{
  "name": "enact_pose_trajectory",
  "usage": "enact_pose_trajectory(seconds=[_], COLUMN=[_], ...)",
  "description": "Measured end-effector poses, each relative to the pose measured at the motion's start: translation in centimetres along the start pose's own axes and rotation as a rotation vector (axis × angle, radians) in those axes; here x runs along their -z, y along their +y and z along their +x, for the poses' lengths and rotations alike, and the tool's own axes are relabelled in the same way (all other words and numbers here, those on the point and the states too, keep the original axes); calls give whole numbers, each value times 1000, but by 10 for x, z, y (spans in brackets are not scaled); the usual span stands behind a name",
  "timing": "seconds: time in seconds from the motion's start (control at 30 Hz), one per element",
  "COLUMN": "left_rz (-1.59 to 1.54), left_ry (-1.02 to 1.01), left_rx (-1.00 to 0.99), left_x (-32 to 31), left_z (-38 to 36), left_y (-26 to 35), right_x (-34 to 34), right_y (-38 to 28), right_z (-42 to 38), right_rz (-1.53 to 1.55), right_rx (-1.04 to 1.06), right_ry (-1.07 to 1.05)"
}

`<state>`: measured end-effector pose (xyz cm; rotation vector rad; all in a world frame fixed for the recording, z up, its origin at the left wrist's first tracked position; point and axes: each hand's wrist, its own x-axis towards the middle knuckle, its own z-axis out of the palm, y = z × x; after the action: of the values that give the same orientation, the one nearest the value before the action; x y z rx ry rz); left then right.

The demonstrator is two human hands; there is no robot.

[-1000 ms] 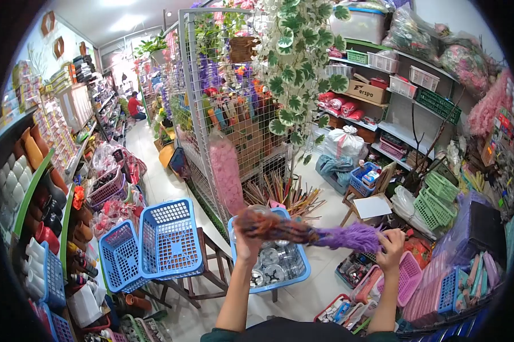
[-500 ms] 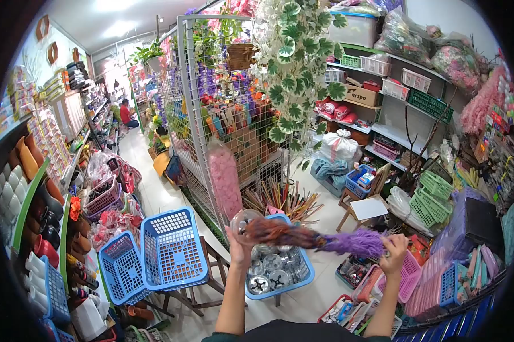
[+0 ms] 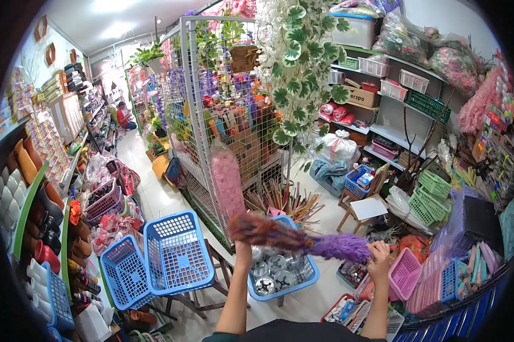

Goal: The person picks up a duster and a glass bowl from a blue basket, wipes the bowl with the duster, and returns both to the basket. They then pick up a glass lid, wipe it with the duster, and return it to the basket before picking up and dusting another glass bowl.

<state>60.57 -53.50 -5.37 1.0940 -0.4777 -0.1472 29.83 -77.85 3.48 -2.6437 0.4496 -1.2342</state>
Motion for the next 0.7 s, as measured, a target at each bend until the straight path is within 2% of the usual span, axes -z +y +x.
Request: enact_pose_trajectory(seconds=[0.07,0.1,0.13,0.2,0.23,0.33,0.37,0.43,0.6,0.63,0.7], left_rz=[-73,-12,-11,96,66,99,57,19,-101,15,103], left_ry=[5,4,7,-163,-24,-88,-8,-26,-27,-154,-93], left_rx=[-26,-97,-97,-57,-113,-49,-57,-32,56,20,-50], left_x=[0,-23,-14,11,0,10,1,7,-2,27,18], left_z=[2,-5,-4,1,-5,0,-3,-2,-4,0,-1], left_y=[11,49,41,21,26,29,35,36,53,18,24], right_x=[-6,-9,-10,-10,-10,-10,-14,-15,-7,-7,-9], right_y=[-5,-8,-6,-2,-4,-13,-14,-14,-15,-15,-16], right_z=[2,3,2,0,1,5,6,7,12,13,13], right_rz=[-18,-37,-35,12,13,-3,-19,-36,38,38,-41], right_rx=[-38,-75,-74,8,8,2,-28,-56,61,60,-12], right_ry=[32,64,62,52,53,-13,29,70,29,29,82])
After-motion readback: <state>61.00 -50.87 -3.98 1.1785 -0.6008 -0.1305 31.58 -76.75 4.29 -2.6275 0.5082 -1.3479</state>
